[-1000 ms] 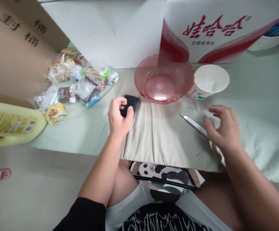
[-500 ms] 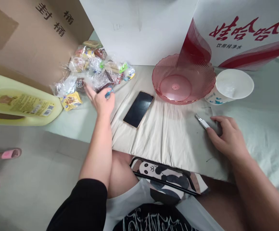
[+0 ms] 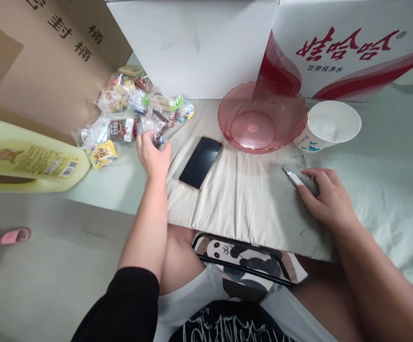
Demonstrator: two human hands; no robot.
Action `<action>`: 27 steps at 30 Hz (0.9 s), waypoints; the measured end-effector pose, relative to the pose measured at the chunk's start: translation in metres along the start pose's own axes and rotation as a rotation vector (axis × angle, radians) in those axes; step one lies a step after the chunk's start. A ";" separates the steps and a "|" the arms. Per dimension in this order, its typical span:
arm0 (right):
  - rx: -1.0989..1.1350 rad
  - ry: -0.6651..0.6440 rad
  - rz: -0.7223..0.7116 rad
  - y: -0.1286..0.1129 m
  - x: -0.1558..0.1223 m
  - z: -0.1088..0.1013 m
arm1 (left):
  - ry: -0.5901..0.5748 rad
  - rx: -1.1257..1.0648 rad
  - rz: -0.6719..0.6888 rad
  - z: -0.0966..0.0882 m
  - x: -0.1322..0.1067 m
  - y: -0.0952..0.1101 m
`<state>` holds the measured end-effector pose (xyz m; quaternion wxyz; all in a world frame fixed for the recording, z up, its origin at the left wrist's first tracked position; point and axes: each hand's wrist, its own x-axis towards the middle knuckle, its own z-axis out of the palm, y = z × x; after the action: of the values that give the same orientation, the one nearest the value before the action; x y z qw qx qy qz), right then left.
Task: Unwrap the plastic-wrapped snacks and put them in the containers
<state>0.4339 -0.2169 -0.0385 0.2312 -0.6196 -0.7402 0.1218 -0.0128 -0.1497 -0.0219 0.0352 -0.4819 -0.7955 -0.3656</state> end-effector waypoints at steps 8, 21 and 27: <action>-0.018 0.003 -0.064 0.004 0.001 0.002 | 0.076 -0.108 -0.031 -0.007 -0.008 0.016; -0.019 0.057 -0.059 -0.012 0.002 0.002 | -1.065 -1.655 -0.876 -0.017 -0.120 0.125; 0.479 0.127 0.100 -0.059 -0.005 -0.005 | -1.403 -1.624 -1.265 -0.018 -0.143 0.135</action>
<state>0.3862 -0.2340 -0.0077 0.4113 -0.5893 -0.6426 0.2658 0.1645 -0.2304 0.0070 -0.8870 0.0120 -0.2789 -0.3679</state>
